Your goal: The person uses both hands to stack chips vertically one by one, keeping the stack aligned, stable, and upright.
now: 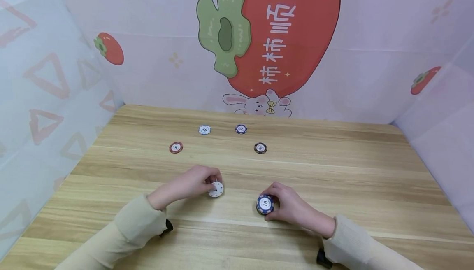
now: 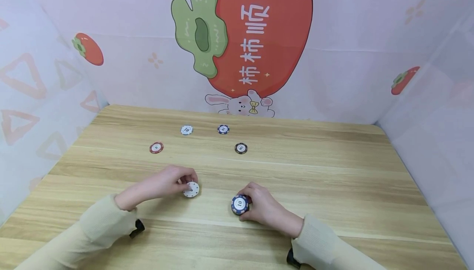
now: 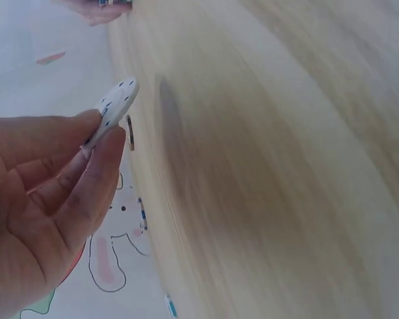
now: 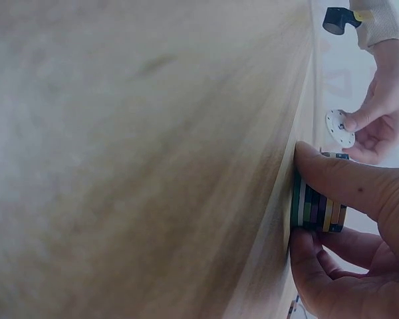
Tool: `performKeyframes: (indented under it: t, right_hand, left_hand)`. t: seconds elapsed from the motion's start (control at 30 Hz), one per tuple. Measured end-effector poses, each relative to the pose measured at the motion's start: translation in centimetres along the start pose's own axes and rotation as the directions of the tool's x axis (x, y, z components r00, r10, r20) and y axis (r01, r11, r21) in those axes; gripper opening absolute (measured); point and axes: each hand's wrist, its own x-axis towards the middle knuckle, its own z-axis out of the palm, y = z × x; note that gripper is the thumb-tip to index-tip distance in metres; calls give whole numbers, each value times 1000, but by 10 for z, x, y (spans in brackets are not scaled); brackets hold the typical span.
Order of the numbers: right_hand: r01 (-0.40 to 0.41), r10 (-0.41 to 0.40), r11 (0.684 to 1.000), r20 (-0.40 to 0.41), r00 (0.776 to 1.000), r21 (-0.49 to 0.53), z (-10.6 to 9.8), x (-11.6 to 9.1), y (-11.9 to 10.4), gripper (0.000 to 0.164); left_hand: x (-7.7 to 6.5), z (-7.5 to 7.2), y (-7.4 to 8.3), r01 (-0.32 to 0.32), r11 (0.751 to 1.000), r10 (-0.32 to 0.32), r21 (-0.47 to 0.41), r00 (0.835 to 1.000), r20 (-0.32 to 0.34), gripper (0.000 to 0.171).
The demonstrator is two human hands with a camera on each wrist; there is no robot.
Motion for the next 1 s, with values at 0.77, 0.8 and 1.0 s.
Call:
performKeyframes:
  t: [0.77,0.8,1.0]
  right_hand:
    - [-33,33,999,8,999,7,3,1,0,46]
    - [-34,34,999,9,999,8,3,1,0,46]
    - [-42,42,999,9,999,7,2,1,-1,46]
  left_hand:
    - [15,12,14,196,879,-193,-435,980,52,15]
    - [16,13,15,195,874,-191,-446,980,54,16]
    - [20,15,23,215,838,-204,-501,976,77,18]
